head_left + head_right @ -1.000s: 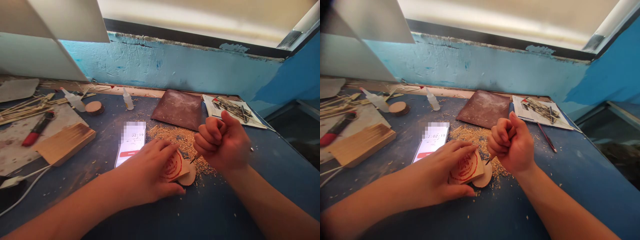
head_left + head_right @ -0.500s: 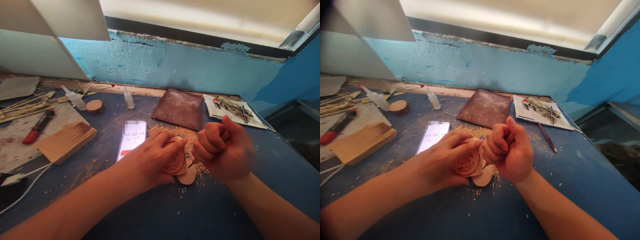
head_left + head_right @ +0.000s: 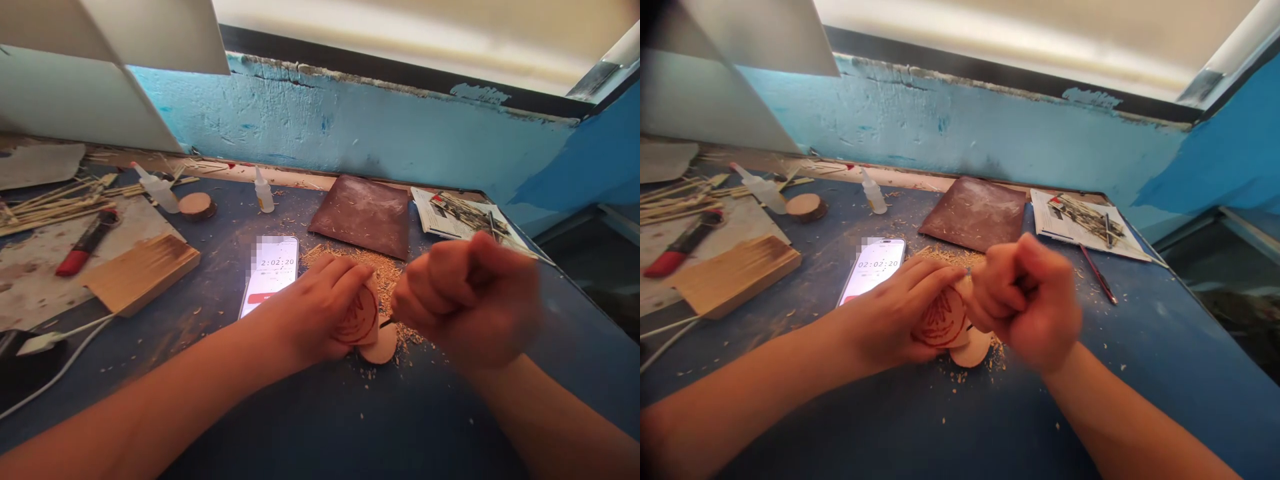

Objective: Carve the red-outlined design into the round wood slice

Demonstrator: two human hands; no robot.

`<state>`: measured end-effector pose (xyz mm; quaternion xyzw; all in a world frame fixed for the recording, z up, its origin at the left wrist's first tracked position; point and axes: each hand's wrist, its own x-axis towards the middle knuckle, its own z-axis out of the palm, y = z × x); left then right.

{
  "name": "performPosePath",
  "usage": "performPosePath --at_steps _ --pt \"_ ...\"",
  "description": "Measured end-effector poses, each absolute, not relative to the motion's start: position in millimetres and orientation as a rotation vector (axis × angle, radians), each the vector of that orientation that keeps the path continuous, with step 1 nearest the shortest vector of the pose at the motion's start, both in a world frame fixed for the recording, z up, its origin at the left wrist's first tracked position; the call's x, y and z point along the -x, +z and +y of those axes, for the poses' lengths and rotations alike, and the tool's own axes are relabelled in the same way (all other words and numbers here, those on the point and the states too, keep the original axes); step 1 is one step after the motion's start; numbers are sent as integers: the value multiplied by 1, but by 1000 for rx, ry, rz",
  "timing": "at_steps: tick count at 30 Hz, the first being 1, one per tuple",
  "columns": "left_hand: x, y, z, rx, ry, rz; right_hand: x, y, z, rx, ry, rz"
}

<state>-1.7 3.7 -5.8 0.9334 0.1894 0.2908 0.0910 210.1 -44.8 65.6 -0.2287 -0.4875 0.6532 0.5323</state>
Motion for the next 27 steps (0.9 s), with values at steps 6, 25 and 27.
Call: performPosePath --at_steps 6,25,27 --pt "-1 -2 2 -2814 870 587 -203 64 -48 546 1547 -1181" --pt "-3 14 -9 -2941 718 585 -190 63 -54 602 1391 -1067" --pt "-2 12 -9 -2933 697 583 -191 63 -55 629 1398 -1089"
